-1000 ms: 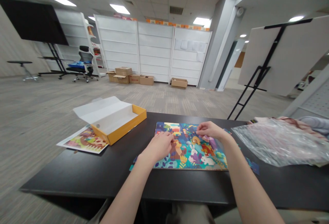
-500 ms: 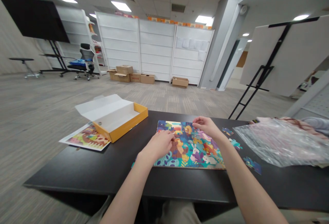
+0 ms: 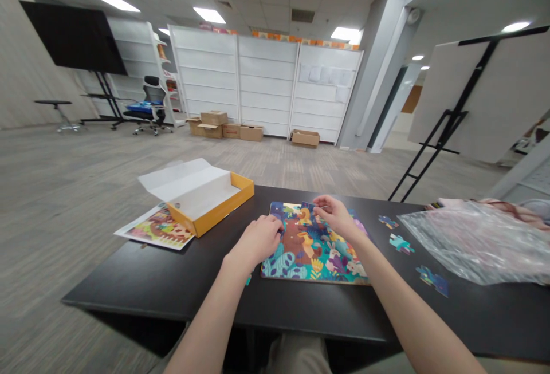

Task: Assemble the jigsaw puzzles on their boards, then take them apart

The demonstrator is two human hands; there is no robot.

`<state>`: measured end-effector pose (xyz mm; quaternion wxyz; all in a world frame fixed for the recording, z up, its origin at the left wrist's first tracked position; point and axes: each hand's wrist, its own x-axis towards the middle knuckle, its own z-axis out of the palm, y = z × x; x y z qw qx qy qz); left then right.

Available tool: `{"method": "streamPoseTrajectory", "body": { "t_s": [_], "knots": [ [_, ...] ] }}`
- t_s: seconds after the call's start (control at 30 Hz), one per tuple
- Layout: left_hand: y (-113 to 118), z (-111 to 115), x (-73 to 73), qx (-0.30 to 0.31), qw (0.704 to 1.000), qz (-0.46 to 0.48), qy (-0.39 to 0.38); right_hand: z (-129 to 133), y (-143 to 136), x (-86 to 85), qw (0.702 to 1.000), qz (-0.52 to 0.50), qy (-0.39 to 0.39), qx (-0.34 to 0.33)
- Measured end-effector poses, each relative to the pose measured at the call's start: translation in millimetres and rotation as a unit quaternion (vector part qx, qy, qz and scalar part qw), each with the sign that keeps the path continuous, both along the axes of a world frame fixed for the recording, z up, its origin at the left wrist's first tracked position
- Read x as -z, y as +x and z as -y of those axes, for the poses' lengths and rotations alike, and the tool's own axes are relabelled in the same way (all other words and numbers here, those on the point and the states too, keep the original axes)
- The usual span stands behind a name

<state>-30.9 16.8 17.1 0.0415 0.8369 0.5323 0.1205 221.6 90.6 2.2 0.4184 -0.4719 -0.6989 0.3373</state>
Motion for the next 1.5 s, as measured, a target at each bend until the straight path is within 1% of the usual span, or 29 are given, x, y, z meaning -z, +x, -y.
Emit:
{"method": "streamPoseTrajectory", "body": {
  "t_s": [0.13,0.3,0.37,0.53,0.63,0.73,0.8,0.93,1.03,1.1,1.2,1.27,1.33,1.4,1.5],
  "knots": [
    [-1.1,0.2,-0.8,-0.022,1.000,-0.009,0.008,1.7,1.0,-2.3,1.000,-0.012,0.014,0.008],
    [-3.6,0.7,-5.1,-0.053,0.998,-0.015,0.006,-1.5,7.3,-2.0,0.999,-0.024,0.029,0.024],
    [-5.8,1.8,-7.6,-0.065,0.998,-0.025,-0.005,-4.0,11.2,-3.0,0.998,-0.029,0.033,0.045],
    [-15.1,3.3,-11.1,-0.099,0.994,-0.040,-0.017,-8.0,23.4,-9.9,0.990,-0.053,0.029,0.130],
    [-20.3,2.8,-9.1,-0.114,0.992,-0.047,-0.025,-7.7,31.8,-15.2,0.986,-0.065,0.024,0.153],
    [-21.8,2.2,-6.7,-0.117,0.992,-0.048,-0.029,-6.3,43.0,-20.3,0.985,-0.078,0.025,0.155],
    [-20.5,1.9,-5.5,-0.121,0.991,-0.049,-0.025,-4.7,51.2,-23.1,0.988,-0.073,0.009,0.139],
    [-14.6,0.2,-3.8,-0.139,0.989,-0.051,-0.001,0.4,64.1,-28.9,0.994,-0.047,-0.054,0.085],
    [-8.0,-2.1,-2.5,-0.137,0.989,-0.046,0.010,7.5,73.4,-36.6,0.995,-0.018,-0.084,0.050],
    [-2.9,-3.9,-1.7,-0.127,0.991,-0.045,0.005,13.8,82.8,-42.7,0.993,0.019,-0.113,0.009],
    [4.1,-6.3,-1.0,-0.120,0.992,-0.038,-0.009,22.0,100.0,-47.8,0.980,0.077,-0.173,-0.066],
    [7.1,-7.8,-1.1,-0.121,0.992,-0.032,-0.013,24.7,109.4,-46.5,0.974,0.091,-0.191,-0.080],
    [8.7,-9.3,-1.6,-0.121,0.992,-0.031,-0.014,25.6,114.4,-42.6,0.973,0.095,-0.192,-0.082],
    [9.5,-10.8,-2.5,-0.120,0.992,-0.034,-0.015,26.3,115.1,-38.9,0.970,0.105,-0.200,-0.094],
    [10.1,-12.8,-3.9,-0.122,0.992,-0.037,-0.023,29.4,111.6,-38.0,0.956,0.124,-0.232,-0.131]
  ]
}}
